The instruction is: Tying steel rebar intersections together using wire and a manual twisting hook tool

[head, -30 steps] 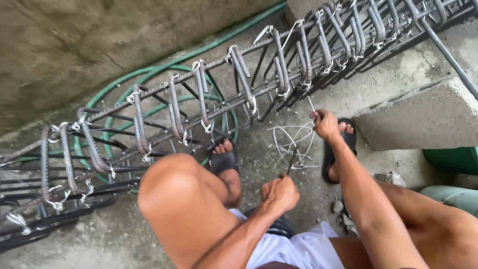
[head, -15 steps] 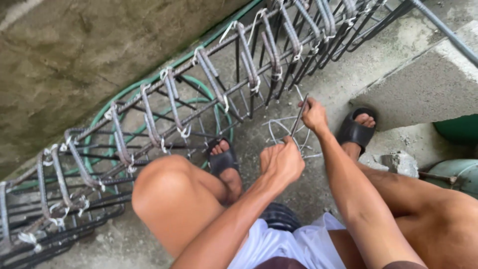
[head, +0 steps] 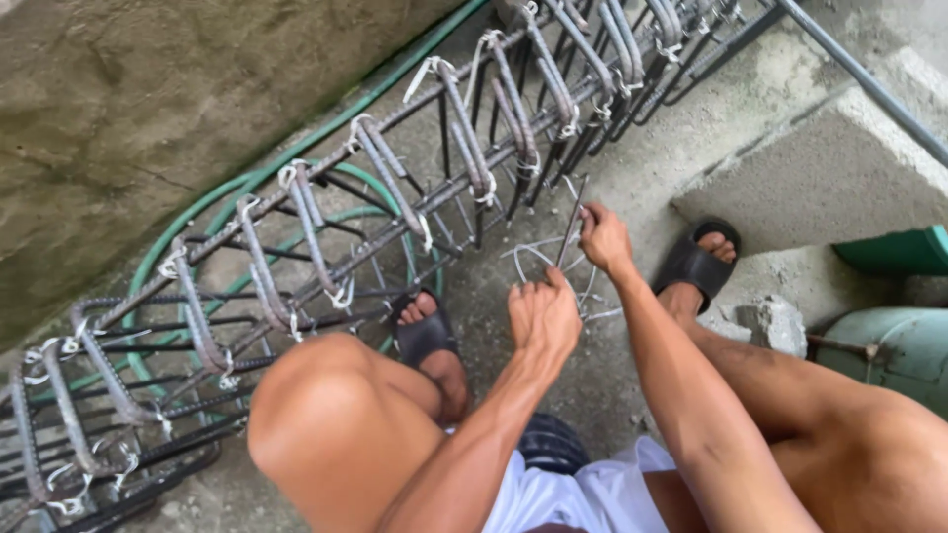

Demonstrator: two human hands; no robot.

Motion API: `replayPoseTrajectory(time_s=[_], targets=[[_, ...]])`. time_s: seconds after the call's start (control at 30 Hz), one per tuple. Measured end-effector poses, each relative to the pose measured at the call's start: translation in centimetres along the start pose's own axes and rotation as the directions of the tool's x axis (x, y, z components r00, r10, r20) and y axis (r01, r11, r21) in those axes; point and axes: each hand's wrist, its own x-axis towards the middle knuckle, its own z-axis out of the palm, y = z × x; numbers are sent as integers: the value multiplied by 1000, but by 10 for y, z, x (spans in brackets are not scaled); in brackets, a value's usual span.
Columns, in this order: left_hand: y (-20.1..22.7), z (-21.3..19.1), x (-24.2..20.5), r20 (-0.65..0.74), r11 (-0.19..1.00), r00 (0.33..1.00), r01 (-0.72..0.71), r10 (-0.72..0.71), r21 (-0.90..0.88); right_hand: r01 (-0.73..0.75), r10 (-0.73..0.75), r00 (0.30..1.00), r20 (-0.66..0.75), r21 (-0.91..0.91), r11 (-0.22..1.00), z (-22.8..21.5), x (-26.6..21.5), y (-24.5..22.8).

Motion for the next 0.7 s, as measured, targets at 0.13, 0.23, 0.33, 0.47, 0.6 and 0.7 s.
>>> replayPoseTrajectory(time_s=[0.13, 0.23, 0.33, 0.47, 0.6, 0.7], targets=[[-3, 14, 3, -34, 998, 999, -1, 4, 69, 25, -25, 1000, -2, -24, 999, -5, -7, -10], [-4, 22, 4, -70, 995, 997, -2, 9, 103, 19, -18, 1000, 12, -17, 1000, -5, -5, -6], [-7, 30, 7, -95, 992, 995, -13, 25, 123, -5, 5, 1000, 14, 0, 1000, -2, 0, 1], [-14, 33, 14, -133, 988, 990, -24, 45, 155, -17, 17, 1000, 24, -19, 1000, -1, 4, 5], [-23, 38, 17, -127, 992, 992, -9, 25, 126, -30, 31, 999, 35, -29, 999, -3, 3, 0], [-33, 39, 19, -95, 993, 995, -5, 16, 114, -41, 42, 999, 28, -34, 999, -5, 3, -3]])
